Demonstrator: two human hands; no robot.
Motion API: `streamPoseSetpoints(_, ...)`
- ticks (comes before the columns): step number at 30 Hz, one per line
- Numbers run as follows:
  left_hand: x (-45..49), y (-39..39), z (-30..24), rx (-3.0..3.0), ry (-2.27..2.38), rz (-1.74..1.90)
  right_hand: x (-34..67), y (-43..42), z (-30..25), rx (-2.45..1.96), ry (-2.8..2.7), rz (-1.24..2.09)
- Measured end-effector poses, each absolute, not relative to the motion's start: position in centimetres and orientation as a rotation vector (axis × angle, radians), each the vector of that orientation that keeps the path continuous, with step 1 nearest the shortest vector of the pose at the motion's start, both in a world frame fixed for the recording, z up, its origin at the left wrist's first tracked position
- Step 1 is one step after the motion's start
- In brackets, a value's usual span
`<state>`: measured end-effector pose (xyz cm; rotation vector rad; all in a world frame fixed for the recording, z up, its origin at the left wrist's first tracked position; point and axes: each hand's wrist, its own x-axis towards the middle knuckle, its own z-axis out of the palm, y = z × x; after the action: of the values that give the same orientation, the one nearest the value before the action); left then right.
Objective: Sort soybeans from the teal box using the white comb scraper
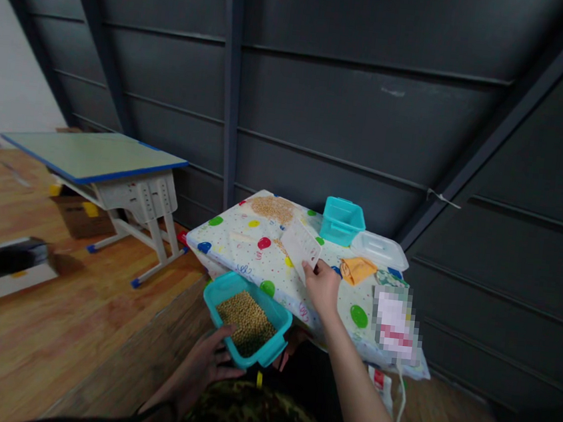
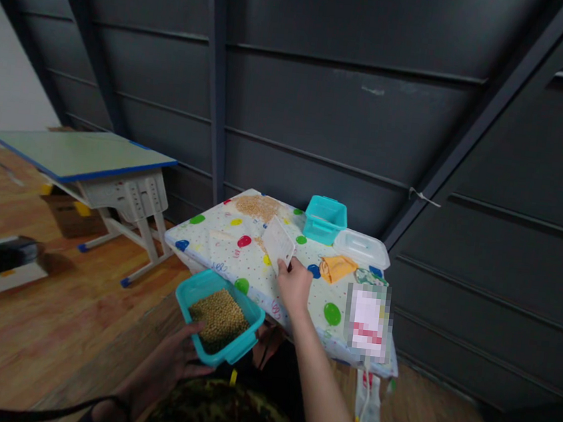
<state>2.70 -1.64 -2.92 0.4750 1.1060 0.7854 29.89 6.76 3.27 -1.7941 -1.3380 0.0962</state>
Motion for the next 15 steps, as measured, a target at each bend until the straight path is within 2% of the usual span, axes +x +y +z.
streamPoseSetpoints(15, 2.79, -1.03, -3.17, 0.406, 1.168, 0.788, 28.95, 6.78, 3.38, -1.792, -1.325, 0.125)
